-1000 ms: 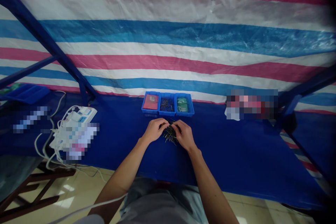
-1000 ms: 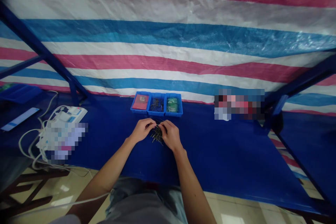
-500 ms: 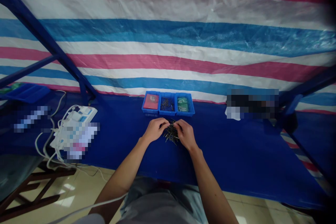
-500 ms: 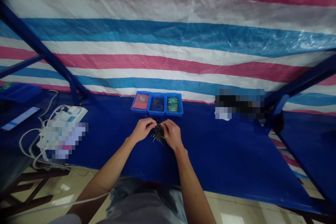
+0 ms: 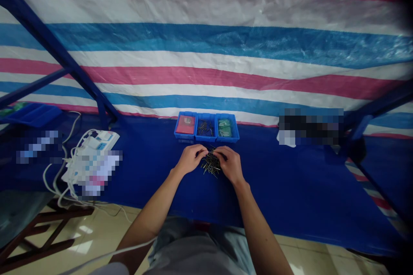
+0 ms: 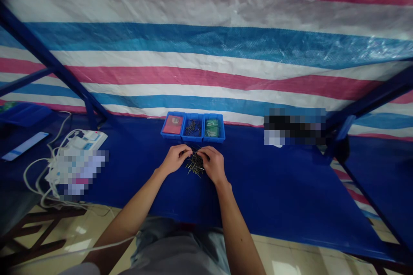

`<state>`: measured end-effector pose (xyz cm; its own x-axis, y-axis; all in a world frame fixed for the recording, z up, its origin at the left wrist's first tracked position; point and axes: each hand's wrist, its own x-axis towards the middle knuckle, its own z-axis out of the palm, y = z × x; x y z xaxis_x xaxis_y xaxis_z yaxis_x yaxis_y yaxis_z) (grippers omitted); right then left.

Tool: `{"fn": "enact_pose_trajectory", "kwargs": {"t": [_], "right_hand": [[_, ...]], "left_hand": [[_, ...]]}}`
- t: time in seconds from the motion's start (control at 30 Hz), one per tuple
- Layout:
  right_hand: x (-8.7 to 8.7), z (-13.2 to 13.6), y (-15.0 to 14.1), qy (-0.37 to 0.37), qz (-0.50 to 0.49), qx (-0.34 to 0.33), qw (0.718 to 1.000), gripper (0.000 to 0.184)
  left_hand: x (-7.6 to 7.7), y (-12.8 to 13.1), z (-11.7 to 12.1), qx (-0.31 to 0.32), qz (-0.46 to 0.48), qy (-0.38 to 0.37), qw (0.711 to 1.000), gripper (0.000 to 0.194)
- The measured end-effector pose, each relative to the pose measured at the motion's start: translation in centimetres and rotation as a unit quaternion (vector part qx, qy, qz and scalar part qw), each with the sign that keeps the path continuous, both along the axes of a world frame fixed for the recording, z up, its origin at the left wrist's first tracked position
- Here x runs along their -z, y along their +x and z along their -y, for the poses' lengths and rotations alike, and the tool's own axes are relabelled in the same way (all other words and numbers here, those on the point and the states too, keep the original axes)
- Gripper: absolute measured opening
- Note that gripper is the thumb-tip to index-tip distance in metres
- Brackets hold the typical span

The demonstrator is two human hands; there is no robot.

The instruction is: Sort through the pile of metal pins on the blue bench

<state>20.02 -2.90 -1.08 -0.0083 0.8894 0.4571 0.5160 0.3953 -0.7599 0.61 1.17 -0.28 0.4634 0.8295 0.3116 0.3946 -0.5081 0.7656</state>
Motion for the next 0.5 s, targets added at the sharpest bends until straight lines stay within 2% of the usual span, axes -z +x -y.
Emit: {"fn": "enact_pose_trajectory", "kwargs": {"t": [0.5], "right_hand": [[-0.73,0.21,0.43,-0.007,-0.024,0.018,1.000,0.015]], "left_hand": [[-0.05,0.07,-0.04,-0.011,-0.013,0.002,1.000,0.026]]}}
